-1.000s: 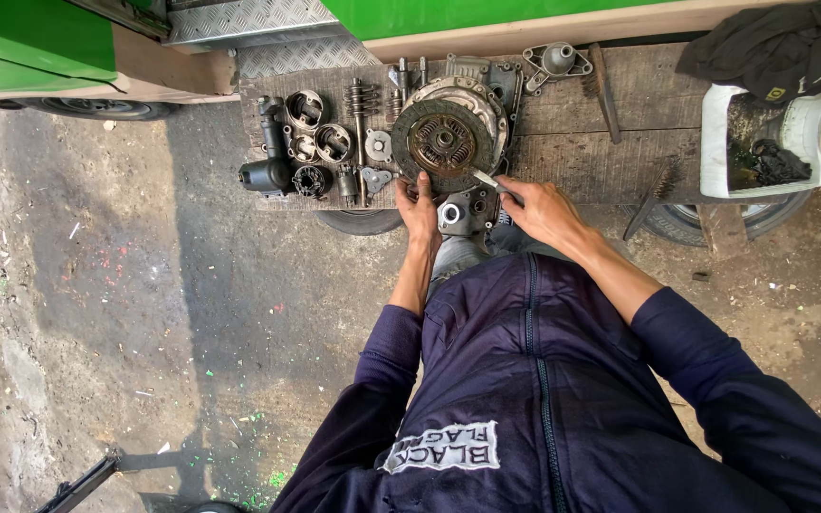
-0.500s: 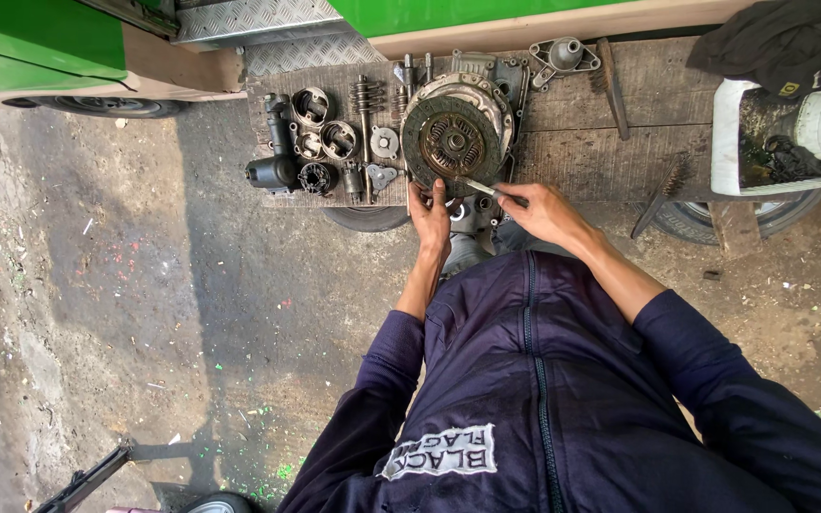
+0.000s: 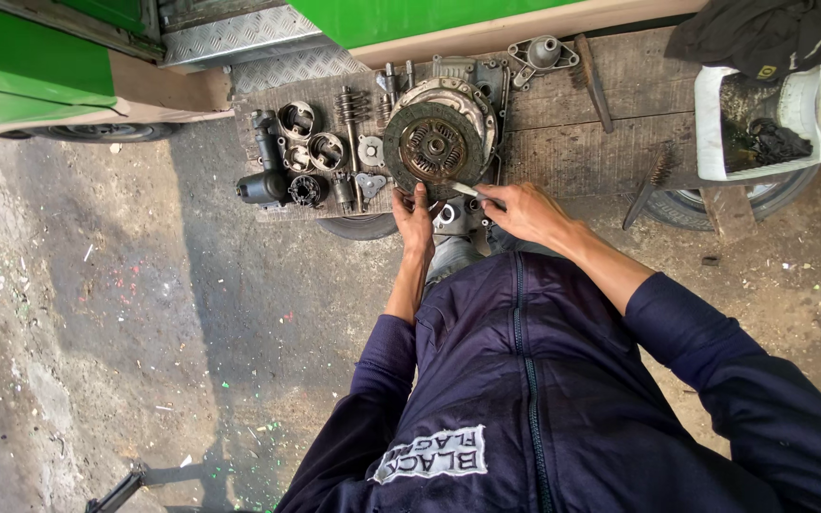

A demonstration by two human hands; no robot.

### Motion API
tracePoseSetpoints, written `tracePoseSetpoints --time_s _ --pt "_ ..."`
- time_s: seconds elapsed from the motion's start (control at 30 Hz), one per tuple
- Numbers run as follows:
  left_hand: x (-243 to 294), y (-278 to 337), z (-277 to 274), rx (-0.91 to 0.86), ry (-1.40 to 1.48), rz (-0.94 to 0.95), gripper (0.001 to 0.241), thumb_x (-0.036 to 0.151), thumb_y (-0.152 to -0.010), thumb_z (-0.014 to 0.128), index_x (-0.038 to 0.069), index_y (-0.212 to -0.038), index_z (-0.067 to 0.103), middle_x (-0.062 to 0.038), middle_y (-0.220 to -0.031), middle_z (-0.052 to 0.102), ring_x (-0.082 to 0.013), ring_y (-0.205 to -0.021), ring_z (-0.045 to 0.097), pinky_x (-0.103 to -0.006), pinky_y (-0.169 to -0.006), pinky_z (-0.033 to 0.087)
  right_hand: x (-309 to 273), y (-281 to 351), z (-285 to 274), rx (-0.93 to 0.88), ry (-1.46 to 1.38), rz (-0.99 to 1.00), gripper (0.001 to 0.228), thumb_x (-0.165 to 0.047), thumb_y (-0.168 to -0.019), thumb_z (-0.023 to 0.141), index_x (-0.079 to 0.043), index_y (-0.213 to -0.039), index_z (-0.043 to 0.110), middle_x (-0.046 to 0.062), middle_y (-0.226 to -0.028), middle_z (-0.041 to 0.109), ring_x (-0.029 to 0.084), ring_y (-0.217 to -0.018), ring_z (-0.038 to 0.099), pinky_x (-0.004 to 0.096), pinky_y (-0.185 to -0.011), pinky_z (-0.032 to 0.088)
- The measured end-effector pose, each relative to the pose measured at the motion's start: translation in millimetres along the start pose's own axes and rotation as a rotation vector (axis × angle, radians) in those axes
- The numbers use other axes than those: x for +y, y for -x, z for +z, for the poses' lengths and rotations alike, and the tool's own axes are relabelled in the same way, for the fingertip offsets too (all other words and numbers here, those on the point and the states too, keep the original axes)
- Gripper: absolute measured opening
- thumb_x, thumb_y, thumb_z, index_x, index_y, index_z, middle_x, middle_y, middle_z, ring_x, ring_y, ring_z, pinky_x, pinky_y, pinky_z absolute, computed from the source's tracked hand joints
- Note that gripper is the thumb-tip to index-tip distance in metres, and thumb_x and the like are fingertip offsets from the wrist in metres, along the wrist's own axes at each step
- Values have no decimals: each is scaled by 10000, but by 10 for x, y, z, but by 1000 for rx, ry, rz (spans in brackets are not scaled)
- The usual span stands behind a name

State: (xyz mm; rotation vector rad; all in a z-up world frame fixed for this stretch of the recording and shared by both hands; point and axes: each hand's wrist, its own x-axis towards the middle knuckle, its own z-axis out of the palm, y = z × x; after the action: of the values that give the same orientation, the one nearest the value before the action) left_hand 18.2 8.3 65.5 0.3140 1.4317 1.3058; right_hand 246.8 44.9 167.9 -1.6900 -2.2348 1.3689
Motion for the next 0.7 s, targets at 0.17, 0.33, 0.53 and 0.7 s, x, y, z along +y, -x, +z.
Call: tracePoseSetpoints --time_s 0.17,0.33,0.53,0.7 --pt "-28 4 -14 -20 43 -18 382 187 -1014 620 39 -1317 442 -118 -1193 592 -253 -1021 662 -410 -769 660 17 38 -58 132 -58 39 406 -256 -993 614 -119 -1373 647 49 -493 570 118 -336 453 323 -389 463" --pt "-37 -38 -126 -67 38 15 296 156 -1010 625 11 -1229 489 -126 -1125 608 -237 -924 674 -401 -752 653 28 9 -36 66 -88 51 417 -240 -1008 596 -125 -1409 614 38 -494 570 134 -345 419 367 -368 429" --pt "99 -39 -27 -78 83 -200 522 263 -1042 643 -107 -1310 389 -292 -1137 565 -360 -887 713 -487 -791 657 91 58 -199 65 46 36 434 -251 -991 613 -124 -1405 626 65 -449 530 143 -329 436 354 -414 450" --pt "508 98 60 -11 59 -380 693 501 -962 453 185 -1497 146 -376 -1102 544 -413 -807 713 -488 -710 643 57 66 -295 45 40 68 428 -284 -1008 594 -130 -1406 628 54 -438 506 138 -331 415 358 -398 441"
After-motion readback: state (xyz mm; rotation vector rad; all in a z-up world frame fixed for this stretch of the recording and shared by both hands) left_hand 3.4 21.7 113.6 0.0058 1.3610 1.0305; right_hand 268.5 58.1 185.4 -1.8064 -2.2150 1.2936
